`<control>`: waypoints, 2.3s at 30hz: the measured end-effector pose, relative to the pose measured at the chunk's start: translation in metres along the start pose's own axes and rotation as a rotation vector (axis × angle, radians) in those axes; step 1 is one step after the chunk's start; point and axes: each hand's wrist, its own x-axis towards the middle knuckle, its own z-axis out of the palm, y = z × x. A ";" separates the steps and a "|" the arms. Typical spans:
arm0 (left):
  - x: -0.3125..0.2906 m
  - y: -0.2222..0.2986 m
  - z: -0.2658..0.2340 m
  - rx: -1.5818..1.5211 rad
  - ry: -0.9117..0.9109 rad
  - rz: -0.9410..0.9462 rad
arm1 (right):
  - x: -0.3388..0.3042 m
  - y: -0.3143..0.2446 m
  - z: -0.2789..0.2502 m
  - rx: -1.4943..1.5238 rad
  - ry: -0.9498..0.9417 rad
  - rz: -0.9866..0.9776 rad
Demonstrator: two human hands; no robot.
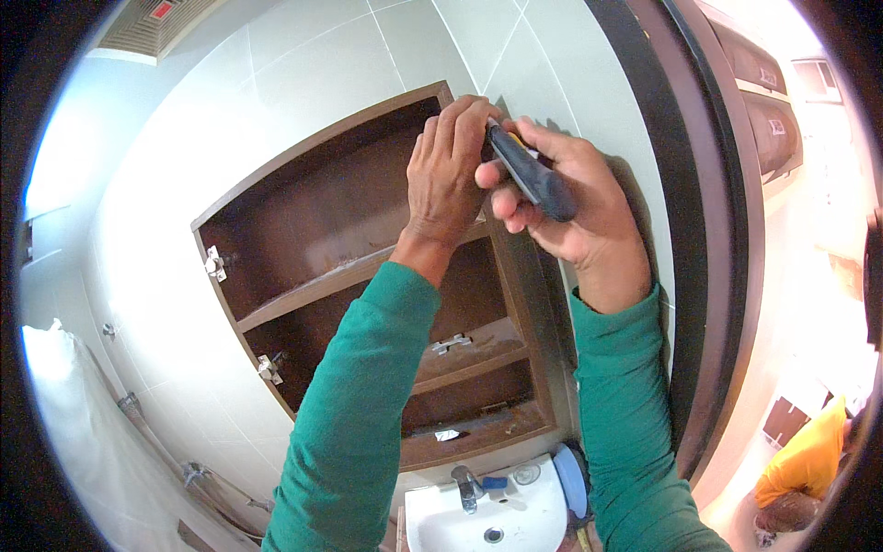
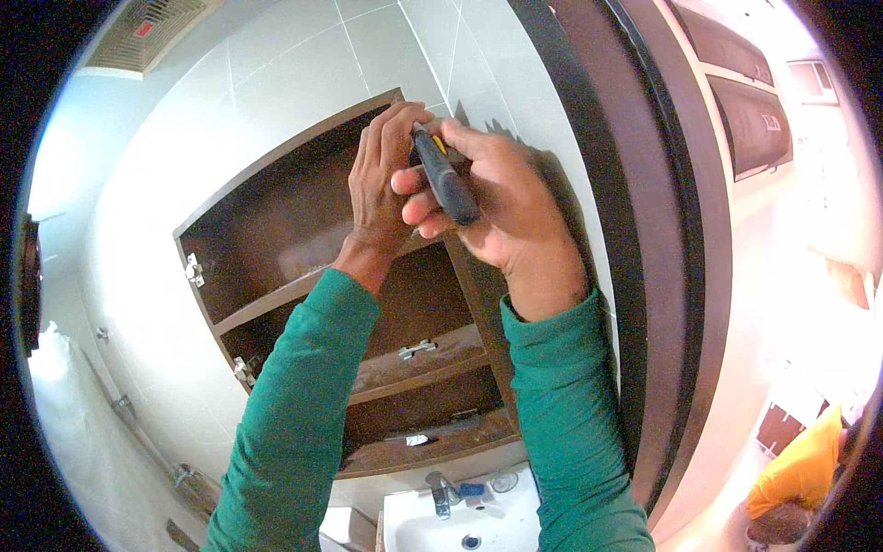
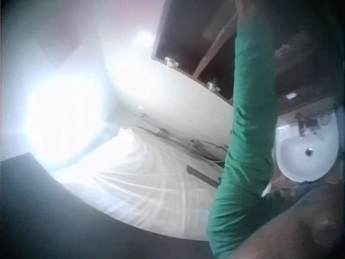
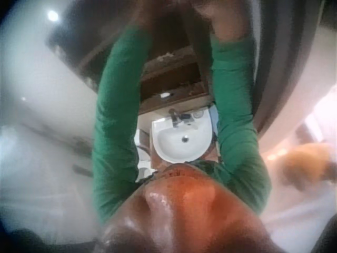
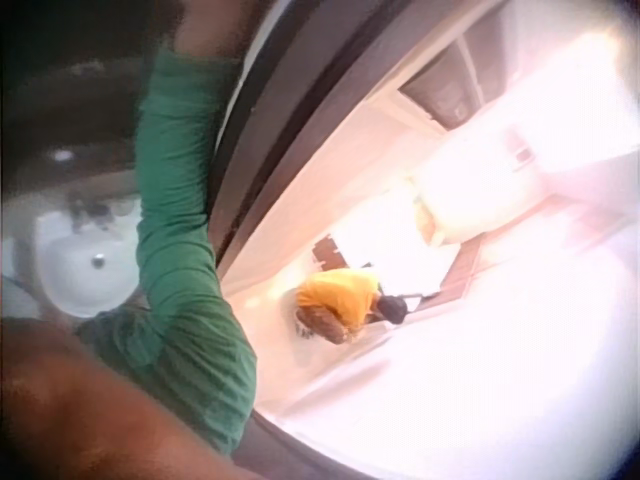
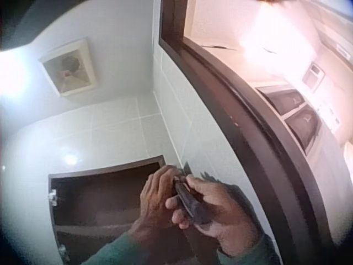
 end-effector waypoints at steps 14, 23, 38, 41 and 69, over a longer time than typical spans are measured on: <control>0.004 -0.034 0.025 0.176 0.003 -0.304 | 0.064 0.001 0.003 -1.433 0.508 -1.013; 0.023 -0.080 0.047 0.435 -0.047 -0.521 | 0.144 -0.063 0.068 -1.978 0.381 -0.474; 0.027 -0.077 0.061 0.518 -0.018 -0.588 | 0.172 -0.068 0.039 -1.912 0.345 -0.525; 0.027 -0.078 0.060 0.511 0.010 -0.601 | 0.173 -0.067 0.039 -1.888 0.294 -0.507; 0.023 -0.078 0.060 0.456 0.004 -0.584 | 0.172 -0.063 0.038 -1.953 0.339 -0.507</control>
